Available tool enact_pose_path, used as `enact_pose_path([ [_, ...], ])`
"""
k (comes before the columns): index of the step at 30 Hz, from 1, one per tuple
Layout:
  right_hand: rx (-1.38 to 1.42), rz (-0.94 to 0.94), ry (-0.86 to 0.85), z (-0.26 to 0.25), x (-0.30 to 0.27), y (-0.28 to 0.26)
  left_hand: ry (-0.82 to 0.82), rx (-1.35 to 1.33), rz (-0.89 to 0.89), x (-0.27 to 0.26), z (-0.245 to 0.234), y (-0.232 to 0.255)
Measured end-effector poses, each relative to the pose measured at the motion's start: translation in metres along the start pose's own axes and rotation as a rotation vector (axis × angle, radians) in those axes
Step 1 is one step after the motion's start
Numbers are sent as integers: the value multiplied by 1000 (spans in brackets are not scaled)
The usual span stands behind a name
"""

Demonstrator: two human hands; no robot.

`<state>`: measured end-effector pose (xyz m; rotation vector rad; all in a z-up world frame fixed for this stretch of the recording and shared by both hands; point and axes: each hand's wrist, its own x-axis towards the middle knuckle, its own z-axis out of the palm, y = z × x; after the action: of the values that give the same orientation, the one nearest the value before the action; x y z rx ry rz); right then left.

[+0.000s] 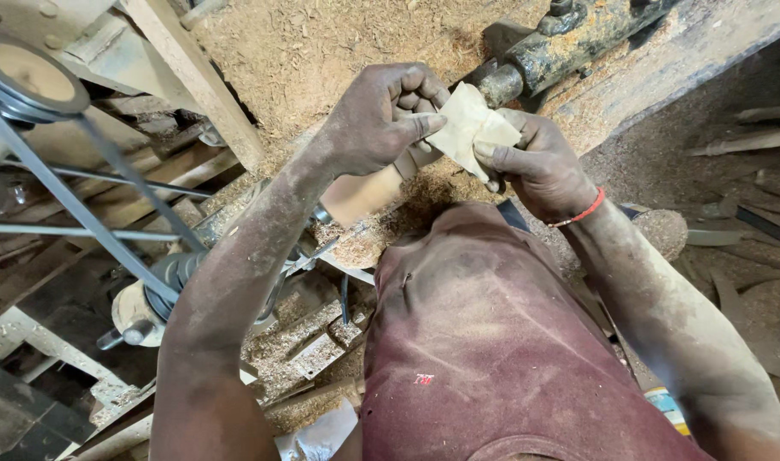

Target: The person sands a decorative wooden component rotating on a lathe with a piece of sandpaper, using their hands to apply pressure and move the paper across the wood surface.

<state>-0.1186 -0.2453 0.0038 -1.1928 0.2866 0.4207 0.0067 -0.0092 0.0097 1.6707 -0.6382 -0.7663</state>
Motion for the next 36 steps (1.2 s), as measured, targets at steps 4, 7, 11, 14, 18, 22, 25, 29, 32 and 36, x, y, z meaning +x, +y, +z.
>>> enact_pose_path([
  [4,-209,-77,-6,-1,-2,1,-39,-119,28,-2,1,-1],
  [7,-258,-102,22,5,-5,1,-80,-233,-4,-3,2,-1],
  [11,-314,-263,-2,14,-10,-6,-101,-251,23,-5,2,1],
  [14,-350,-404,-42,15,-16,-5,-106,-221,59,-5,0,-1],
  [18,-6,-273,-166,3,-25,-4,-119,-197,186,-4,-4,-9],
  [22,-236,-392,-86,6,-22,0,-178,-330,161,-4,1,-13],
  [25,-492,-573,-23,19,-11,3,-207,-383,123,-3,8,-8],
  [29,-481,-536,133,26,-8,2,-195,-410,-33,-6,12,-2],
  [32,-475,-424,201,20,-3,2,-83,-58,97,-7,5,-7],
  [36,-417,-438,132,25,-1,-1,3,152,279,-6,-3,-10],
])
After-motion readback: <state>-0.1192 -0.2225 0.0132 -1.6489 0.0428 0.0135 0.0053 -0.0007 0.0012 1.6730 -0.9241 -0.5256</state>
